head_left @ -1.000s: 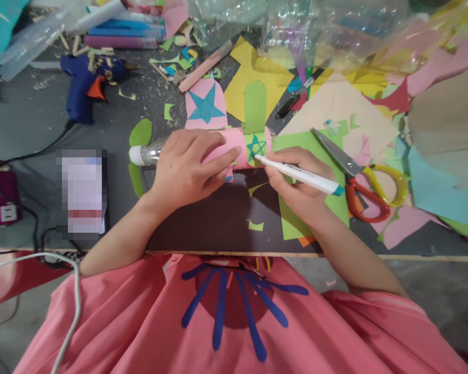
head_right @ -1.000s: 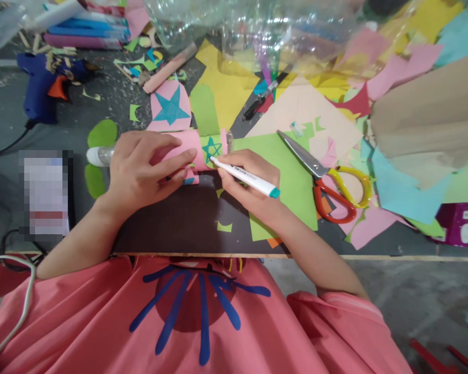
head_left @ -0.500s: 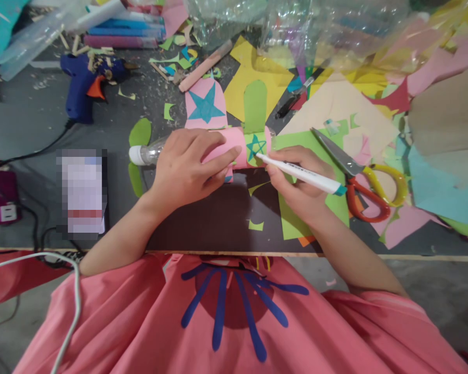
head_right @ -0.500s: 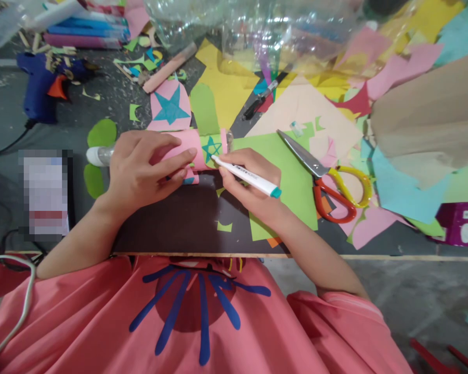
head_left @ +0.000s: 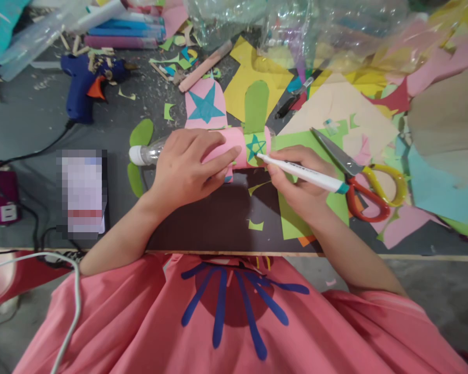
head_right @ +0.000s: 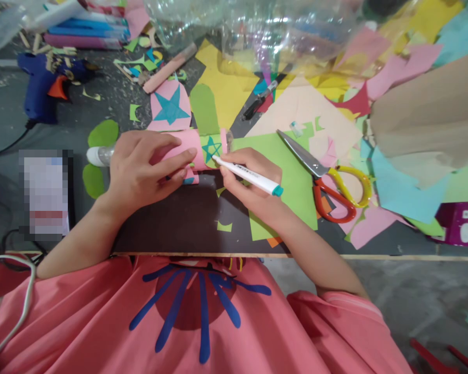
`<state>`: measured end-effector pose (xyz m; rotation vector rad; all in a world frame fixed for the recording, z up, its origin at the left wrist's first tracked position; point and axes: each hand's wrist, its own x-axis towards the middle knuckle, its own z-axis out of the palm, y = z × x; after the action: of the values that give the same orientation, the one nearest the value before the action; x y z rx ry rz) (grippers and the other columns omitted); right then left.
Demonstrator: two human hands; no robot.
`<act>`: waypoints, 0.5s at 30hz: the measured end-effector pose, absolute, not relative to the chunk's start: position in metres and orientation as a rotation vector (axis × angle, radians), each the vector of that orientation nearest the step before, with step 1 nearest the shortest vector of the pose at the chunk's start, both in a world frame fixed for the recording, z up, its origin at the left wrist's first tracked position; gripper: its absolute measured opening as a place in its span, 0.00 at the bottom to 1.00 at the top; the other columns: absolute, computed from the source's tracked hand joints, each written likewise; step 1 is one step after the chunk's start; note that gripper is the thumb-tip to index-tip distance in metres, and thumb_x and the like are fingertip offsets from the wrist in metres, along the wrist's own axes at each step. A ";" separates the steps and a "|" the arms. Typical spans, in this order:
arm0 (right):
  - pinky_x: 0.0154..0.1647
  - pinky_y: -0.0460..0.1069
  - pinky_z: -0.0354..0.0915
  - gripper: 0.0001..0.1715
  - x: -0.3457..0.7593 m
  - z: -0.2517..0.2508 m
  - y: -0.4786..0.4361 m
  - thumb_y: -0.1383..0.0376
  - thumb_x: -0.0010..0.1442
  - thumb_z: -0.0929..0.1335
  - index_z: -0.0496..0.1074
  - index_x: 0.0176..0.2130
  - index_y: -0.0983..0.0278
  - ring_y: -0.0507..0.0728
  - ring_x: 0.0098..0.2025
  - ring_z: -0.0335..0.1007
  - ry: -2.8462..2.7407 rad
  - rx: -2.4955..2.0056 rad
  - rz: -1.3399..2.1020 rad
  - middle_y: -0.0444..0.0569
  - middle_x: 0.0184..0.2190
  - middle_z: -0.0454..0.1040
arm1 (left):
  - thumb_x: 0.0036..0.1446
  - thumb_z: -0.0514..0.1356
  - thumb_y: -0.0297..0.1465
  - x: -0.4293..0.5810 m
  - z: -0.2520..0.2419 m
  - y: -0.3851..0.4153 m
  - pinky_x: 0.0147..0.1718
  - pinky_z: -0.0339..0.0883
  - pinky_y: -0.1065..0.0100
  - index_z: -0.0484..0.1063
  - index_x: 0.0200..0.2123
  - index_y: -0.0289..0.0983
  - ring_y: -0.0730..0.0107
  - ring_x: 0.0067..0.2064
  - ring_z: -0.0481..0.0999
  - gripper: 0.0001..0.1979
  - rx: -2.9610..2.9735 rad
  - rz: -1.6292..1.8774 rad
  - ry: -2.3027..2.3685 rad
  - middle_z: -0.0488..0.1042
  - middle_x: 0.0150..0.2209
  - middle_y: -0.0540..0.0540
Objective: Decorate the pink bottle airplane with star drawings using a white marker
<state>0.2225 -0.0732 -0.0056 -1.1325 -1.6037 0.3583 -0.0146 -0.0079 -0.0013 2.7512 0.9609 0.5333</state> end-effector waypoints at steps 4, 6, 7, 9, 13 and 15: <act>0.33 0.46 0.75 0.08 0.224 -0.003 -0.073 0.70 0.60 0.74 0.79 0.40 0.58 0.53 0.32 0.81 -1.592 -1.097 0.365 0.44 0.32 0.84 | 0.67 0.57 0.35 -0.014 -0.001 -0.008 0.51 0.73 0.42 0.74 0.58 0.53 0.47 0.56 0.78 0.18 2.736 0.540 0.954 0.78 0.54 0.41; 0.32 0.47 0.75 0.08 0.224 -0.003 -0.072 0.69 0.60 0.74 0.80 0.40 0.57 0.53 0.31 0.81 -1.538 -1.101 0.333 0.44 0.32 0.83 | 0.67 0.56 0.35 -0.014 -0.001 -0.008 0.50 0.73 0.43 0.74 0.58 0.53 0.48 0.56 0.78 0.18 2.757 0.531 0.951 0.78 0.54 0.41; 0.31 0.48 0.75 0.07 0.225 -0.003 -0.072 0.68 0.61 0.74 0.80 0.40 0.56 0.53 0.31 0.80 -1.517 -1.111 0.314 0.43 0.32 0.83 | 0.68 0.56 0.35 -0.014 -0.001 -0.008 0.50 0.73 0.43 0.74 0.58 0.52 0.48 0.55 0.78 0.18 2.765 0.531 0.951 0.78 0.54 0.41; 0.30 0.48 0.74 0.07 0.225 -0.004 -0.073 0.67 0.62 0.74 0.80 0.40 0.55 0.54 0.29 0.80 -1.510 -1.135 0.311 0.44 0.31 0.83 | 0.68 0.56 0.35 -0.014 -0.001 -0.008 0.51 0.73 0.44 0.74 0.57 0.51 0.49 0.55 0.78 0.17 2.765 0.532 0.959 0.78 0.53 0.41; 0.29 0.47 0.74 0.07 0.225 -0.006 -0.073 0.69 0.62 0.72 0.79 0.40 0.58 0.53 0.29 0.79 -1.561 -1.132 0.358 0.44 0.31 0.82 | 0.69 0.55 0.36 -0.014 -0.002 -0.007 0.51 0.73 0.46 0.74 0.58 0.50 0.51 0.54 0.77 0.17 2.767 0.540 0.956 0.78 0.53 0.42; 0.31 0.46 0.75 0.08 0.226 -0.006 -0.073 0.71 0.60 0.72 0.78 0.40 0.60 0.52 0.30 0.80 -1.599 -1.121 0.356 0.44 0.32 0.83 | 0.69 0.55 0.35 -0.015 -0.002 -0.007 0.50 0.73 0.47 0.73 0.58 0.50 0.51 0.54 0.77 0.17 2.814 0.561 0.923 0.78 0.53 0.42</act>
<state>0.2256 -0.0729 -0.0058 -1.1211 -1.5991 0.3563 -0.0149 -0.0069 -0.0015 2.8137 0.9229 0.5615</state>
